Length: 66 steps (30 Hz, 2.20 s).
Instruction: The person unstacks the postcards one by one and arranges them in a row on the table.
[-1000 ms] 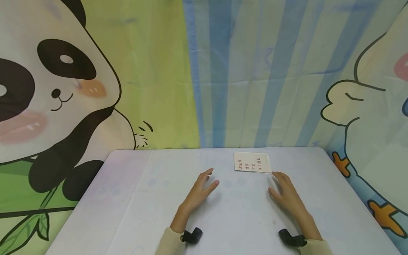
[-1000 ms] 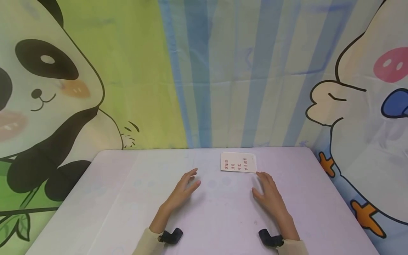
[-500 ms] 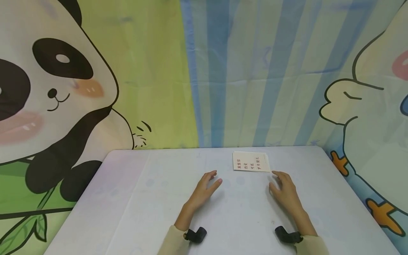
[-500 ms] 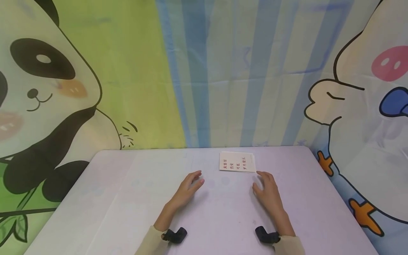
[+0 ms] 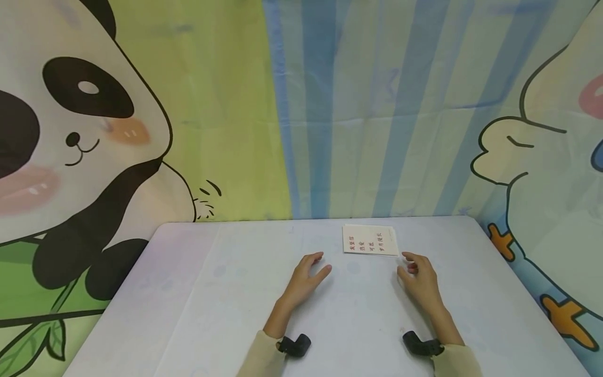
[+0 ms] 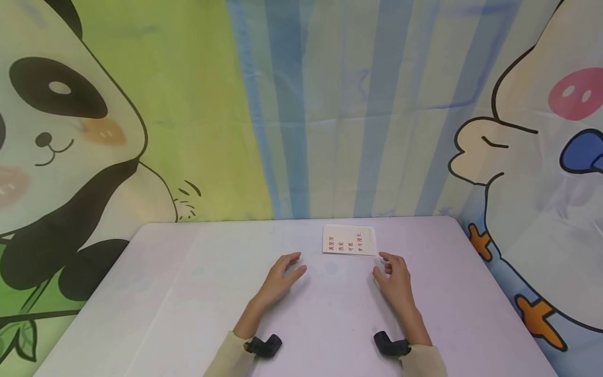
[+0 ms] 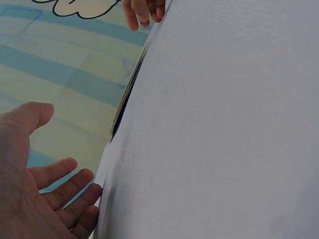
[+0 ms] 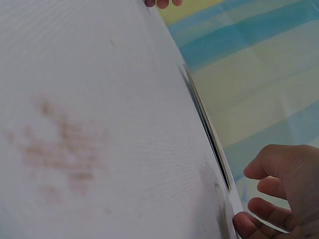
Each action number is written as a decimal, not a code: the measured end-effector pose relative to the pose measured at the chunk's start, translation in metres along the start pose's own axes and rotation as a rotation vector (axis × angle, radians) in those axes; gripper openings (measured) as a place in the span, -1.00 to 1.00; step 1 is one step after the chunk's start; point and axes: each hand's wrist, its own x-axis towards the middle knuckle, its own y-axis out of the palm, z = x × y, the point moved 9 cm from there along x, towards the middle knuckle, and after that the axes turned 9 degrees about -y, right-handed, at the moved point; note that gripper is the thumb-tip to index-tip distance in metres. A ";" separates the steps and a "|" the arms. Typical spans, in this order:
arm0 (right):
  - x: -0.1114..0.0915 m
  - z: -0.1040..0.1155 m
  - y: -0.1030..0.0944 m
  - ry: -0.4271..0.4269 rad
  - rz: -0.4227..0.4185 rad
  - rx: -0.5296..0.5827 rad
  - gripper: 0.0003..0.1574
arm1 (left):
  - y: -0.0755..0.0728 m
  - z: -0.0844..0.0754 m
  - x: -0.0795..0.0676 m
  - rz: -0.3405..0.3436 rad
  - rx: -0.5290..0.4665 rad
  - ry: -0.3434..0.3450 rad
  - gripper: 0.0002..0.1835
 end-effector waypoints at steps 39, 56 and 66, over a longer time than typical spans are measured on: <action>0.011 -0.012 0.021 0.108 0.086 0.041 -0.43 | 0.030 -0.009 0.031 -0.052 0.011 0.044 -0.48; 0.015 -0.024 0.022 0.181 0.019 0.053 -0.45 | 0.040 -0.015 0.047 -0.109 0.080 0.092 -0.60; 0.014 -0.026 0.024 0.195 0.042 0.062 -0.45 | 0.042 -0.017 0.047 -0.131 0.156 0.109 -0.66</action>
